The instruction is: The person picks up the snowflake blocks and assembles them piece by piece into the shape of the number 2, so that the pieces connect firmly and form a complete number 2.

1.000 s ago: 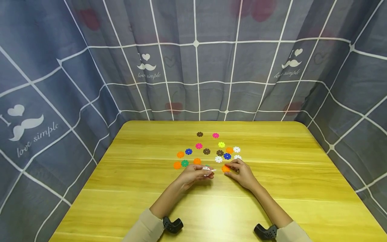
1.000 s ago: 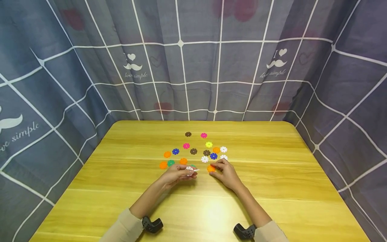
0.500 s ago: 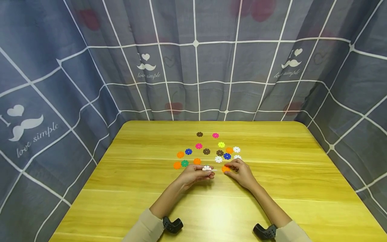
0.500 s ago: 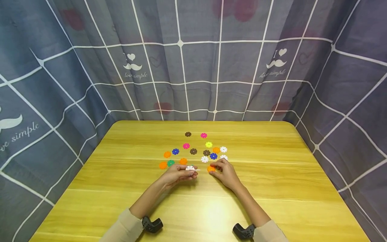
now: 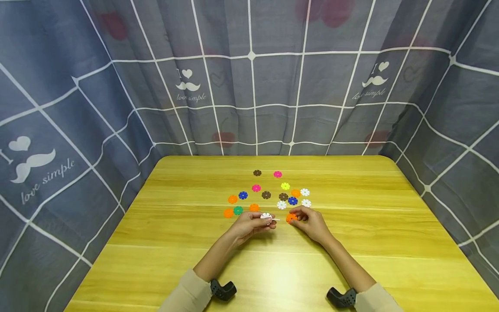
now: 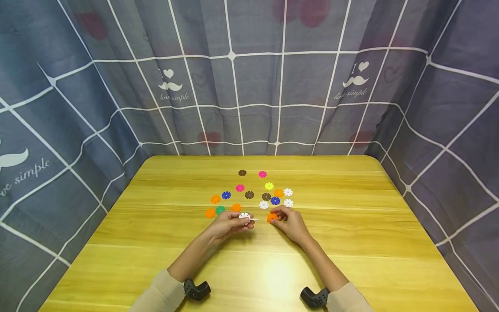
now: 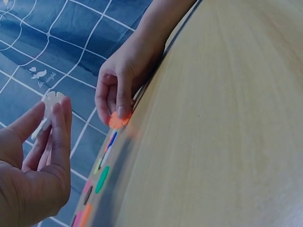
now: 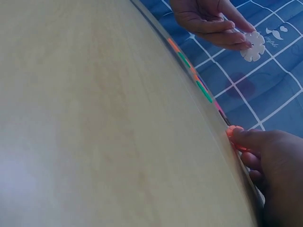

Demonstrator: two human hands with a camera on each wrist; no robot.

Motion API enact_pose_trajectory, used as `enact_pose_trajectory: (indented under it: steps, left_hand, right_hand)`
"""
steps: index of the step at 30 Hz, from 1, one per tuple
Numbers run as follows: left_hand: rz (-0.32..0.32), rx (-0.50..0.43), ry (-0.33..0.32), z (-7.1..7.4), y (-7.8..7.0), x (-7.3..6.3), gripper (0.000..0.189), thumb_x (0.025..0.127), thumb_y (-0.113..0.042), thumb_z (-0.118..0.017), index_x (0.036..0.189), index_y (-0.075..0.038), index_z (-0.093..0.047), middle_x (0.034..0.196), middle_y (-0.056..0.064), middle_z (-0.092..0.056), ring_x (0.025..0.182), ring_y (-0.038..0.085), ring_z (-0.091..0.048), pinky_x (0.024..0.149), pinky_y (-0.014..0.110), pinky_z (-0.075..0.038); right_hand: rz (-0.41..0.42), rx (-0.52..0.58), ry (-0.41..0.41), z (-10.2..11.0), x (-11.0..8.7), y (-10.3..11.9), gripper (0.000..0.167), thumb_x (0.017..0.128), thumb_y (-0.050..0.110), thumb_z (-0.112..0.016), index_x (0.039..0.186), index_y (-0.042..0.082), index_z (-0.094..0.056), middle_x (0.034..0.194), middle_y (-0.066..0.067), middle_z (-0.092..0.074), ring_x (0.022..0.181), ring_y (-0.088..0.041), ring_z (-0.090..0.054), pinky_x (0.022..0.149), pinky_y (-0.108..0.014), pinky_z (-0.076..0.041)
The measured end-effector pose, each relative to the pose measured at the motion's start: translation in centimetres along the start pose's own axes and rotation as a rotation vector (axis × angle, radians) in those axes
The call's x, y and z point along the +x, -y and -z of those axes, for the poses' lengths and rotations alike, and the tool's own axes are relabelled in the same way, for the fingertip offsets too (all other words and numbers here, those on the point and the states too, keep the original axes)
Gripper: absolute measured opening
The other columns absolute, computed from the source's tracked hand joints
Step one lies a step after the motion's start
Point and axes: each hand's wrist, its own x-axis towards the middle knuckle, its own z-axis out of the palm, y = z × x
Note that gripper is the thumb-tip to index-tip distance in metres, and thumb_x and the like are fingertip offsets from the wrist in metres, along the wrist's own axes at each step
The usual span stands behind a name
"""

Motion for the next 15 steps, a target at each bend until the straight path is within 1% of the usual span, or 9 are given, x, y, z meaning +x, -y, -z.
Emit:
enact_pose_trajectory:
  steps: [4,6,8,10,13,15]
  left_hand:
    - [0.000,-0.026,-0.012,0.0,0.1,0.1,0.032,0.089,0.000,-0.058,0.116,0.016,-0.053,0.099,0.021,-0.066,0.089,0.022,-0.066,0.082,0.030,-0.050]
    - [-0.007,-0.031,-0.014,0.0,0.2,0.1,0.032,0.089,0.000,-0.058,0.116,0.016,-0.052,0.098,0.020,-0.066,0.088,0.022,-0.066,0.081,0.029,-0.050]
    - [-0.012,-0.039,-0.015,0.0,0.4,0.2,0.032,0.089,-0.001,-0.058,0.116,0.015,-0.052,0.097,0.020,-0.066,0.088,0.022,-0.066,0.082,0.029,-0.050]
    - [-0.013,-0.051,-0.017,0.0,0.5,0.2,0.033,0.089,-0.002,-0.059,0.117,0.015,-0.052,0.097,0.019,-0.066,0.088,0.021,-0.066,0.083,0.030,-0.049]
    - [-0.008,-0.078,-0.023,0.2,0.6,0.3,0.035,0.089,-0.001,-0.058,0.119,0.015,-0.051,0.098,0.019,-0.066,0.088,0.020,-0.066,0.084,0.029,-0.049]
    - [-0.005,-0.098,-0.027,0.2,0.7,0.3,0.036,0.089,-0.001,-0.058,0.120,0.015,-0.049,0.099,0.019,-0.066,0.088,0.020,-0.066,0.084,0.029,-0.048]
  right_hand:
    - [-0.023,0.071,0.009,0.0,0.0,0.2,0.022,0.077,0.012,-0.075,0.097,0.009,-0.068,0.083,0.001,-0.066,0.066,-0.010,-0.057,0.058,-0.024,-0.049]
    - [-0.063,0.115,0.021,0.0,0.0,0.4,0.022,0.078,0.013,-0.074,0.098,0.008,-0.068,0.084,-0.001,-0.067,0.067,-0.012,-0.059,0.059,-0.024,-0.050]
    - [-0.121,0.187,0.034,0.0,0.0,0.7,0.022,0.079,0.013,-0.073,0.100,0.006,-0.068,0.085,-0.005,-0.068,0.068,-0.016,-0.062,0.060,-0.026,-0.051]
    - [-0.184,0.306,0.043,-0.1,0.0,1.2,0.024,0.081,0.011,-0.071,0.102,0.001,-0.066,0.087,-0.010,-0.068,0.072,-0.021,-0.064,0.063,-0.029,-0.053]
    - [-0.279,0.501,0.026,-0.2,0.2,2.0,0.028,0.081,0.009,-0.070,0.104,-0.006,-0.061,0.087,-0.013,-0.068,0.075,-0.029,-0.066,0.067,-0.035,-0.055]
    - [-0.308,0.610,0.009,-0.3,0.4,2.8,0.031,0.082,0.007,-0.069,0.104,-0.010,-0.057,0.086,-0.014,-0.068,0.075,-0.033,-0.066,0.069,-0.039,-0.054]
